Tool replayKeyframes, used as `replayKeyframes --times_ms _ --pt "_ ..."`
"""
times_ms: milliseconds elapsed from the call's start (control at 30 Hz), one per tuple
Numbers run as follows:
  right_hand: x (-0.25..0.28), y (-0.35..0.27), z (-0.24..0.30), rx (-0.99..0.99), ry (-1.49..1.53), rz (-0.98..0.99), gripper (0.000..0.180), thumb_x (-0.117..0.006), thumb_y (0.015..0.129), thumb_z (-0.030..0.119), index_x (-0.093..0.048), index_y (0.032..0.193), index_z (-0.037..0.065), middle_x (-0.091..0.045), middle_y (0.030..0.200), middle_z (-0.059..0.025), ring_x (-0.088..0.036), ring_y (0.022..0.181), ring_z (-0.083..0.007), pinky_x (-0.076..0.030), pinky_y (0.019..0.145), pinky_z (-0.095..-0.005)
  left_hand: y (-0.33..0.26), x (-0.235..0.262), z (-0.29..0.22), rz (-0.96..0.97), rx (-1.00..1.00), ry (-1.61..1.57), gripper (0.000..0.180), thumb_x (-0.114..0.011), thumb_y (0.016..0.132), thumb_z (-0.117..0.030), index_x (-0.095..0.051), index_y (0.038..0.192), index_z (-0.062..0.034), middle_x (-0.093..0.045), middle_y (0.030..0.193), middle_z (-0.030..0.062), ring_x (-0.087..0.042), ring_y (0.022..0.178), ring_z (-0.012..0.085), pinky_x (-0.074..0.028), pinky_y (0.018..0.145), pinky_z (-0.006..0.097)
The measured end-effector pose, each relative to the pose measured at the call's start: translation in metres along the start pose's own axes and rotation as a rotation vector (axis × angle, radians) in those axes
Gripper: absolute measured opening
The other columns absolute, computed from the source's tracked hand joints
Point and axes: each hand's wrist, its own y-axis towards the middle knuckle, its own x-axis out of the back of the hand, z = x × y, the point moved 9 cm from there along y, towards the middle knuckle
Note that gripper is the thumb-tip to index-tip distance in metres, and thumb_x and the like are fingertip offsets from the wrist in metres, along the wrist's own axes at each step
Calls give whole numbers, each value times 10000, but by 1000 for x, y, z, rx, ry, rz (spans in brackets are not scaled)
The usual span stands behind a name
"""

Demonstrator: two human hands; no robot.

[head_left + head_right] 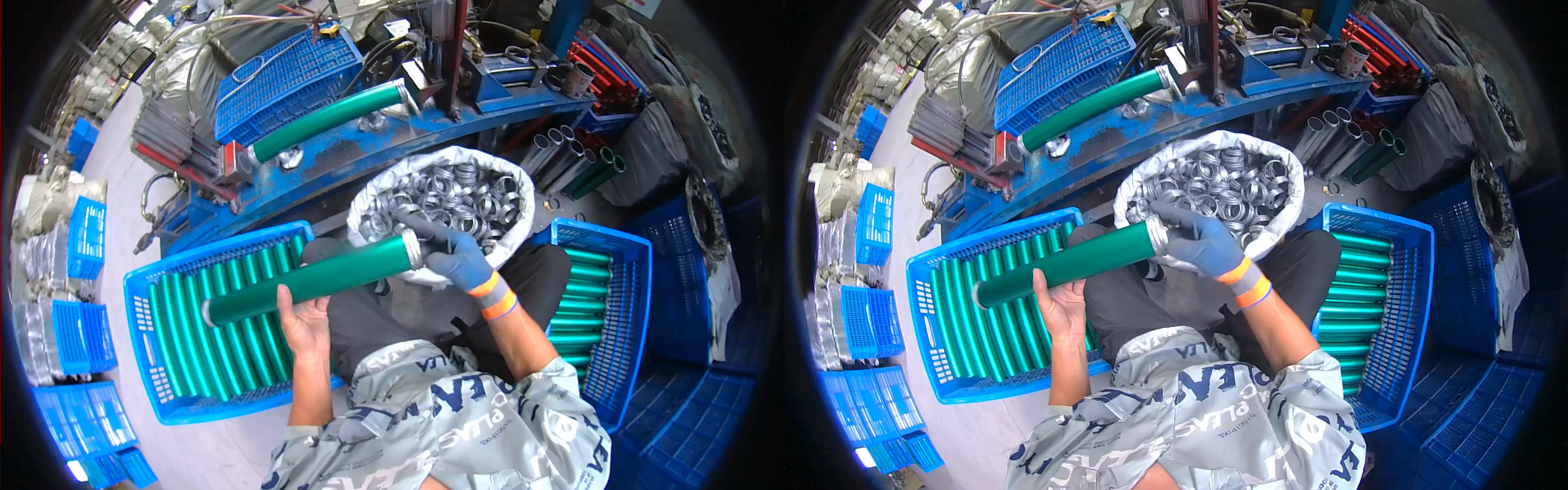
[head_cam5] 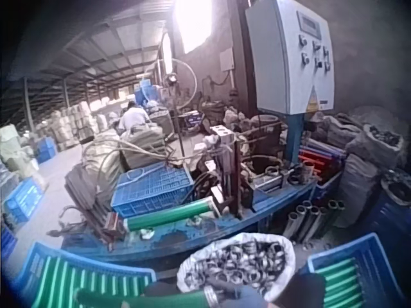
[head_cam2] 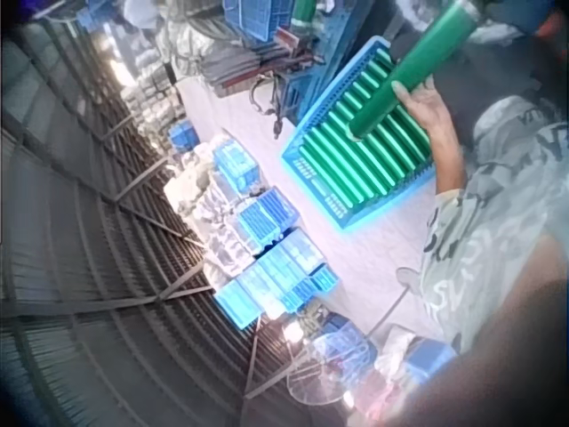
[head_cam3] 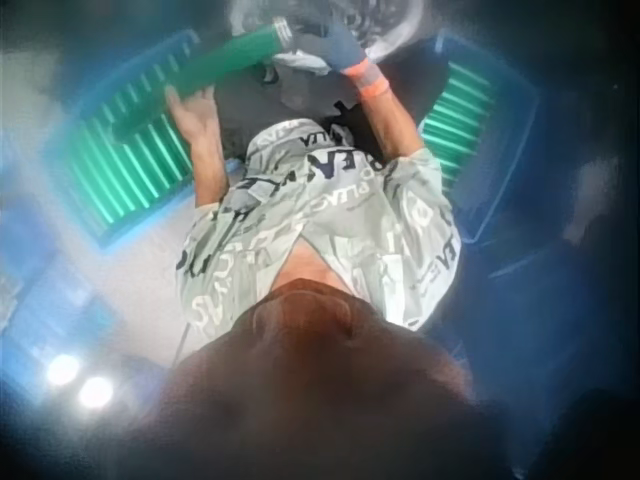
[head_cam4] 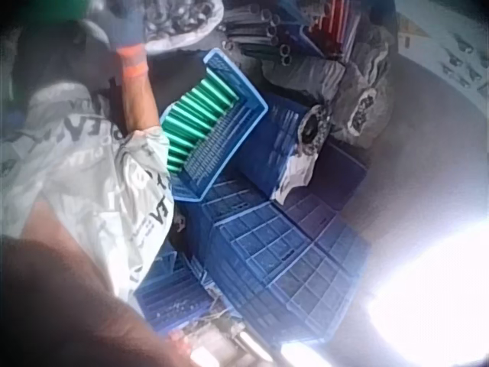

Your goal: Assembling metal rings onto green metal tubes and placing them into crates.

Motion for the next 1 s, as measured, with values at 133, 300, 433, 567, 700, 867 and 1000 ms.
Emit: replayKeyframes --times_ms 133,300,433,567,700,867,1000 --pt "39 86 18 216 -125 -13 588 -629 1195 270 -543 1690 -34 -614 1688 -169 -567 1557 -233 -440 1302 -366 10 11 1 -161 93 -233 673 -739 1102 -599 -653 1499 -62 -710 1502 130 -671 1408 293 -562 1206 502" --pt "1 237 94 444 -669 -93 652 -732 1099 341 -603 1660 35 -664 1628 -190 -653 1473 -329 -493 1244 -421 24 26 -29 -95 34 -236 610 -738 1122 -533 -653 1483 -48 -694 1507 132 -653 1415 264 -586 1173 447" --pt "-6 329 102 534 -1537 -360 776 -846 911 340 -608 1623 145 -650 1581 -155 -610 1473 -395 -488 1205 -569 37 28 -36 -93 13 -253 543 -701 1160 -472 -648 1496 -50 -682 1521 135 -642 1426 260 -593 1163 434" --pt "17 373 96 465 -1810 -461 874 -946 742 340 -622 1546 230 -686 1470 -81 -581 1481 -362 -445 1198 -645 53 35 -22 -127 46 -211 506 -661 1191 -423 -627 1527 -46 -661 1546 134 -630 1444 268 -590 1167 438" --pt "14 333 135 868 -1660 -459 773 -901 813 279 -639 1536 203 -730 1368 -115 -661 1347 -372 -453 1184 -683 77 23 -2 -119 74 -150 547 -717 1161 -423 -620 1535 -35 -642 1585 137 -599 1495 278 -522 1250 460" --pt "-19 173 225 807 -1034 -375 759 -799 963 189 -533 1665 76 -750 1397 -202 -748 1275 -392 -593 1107 -445 134 -37 21 -13 74 -38 673 -758 1134 -453 -547 1597 -13 -580 1648 155 -499 1612 334 -370 1377 559" --pt "40 59 232 852 -264 -350 802 -741 1028 153 -417 1737 -38 -677 1546 -162 -682 1348 -218 -572 1117 -393 255 -134 58 47 47 -99 708 -823 1103 -390 -511 1629 -34 -579 1658 201 -580 1540 429 -456 1299 644"
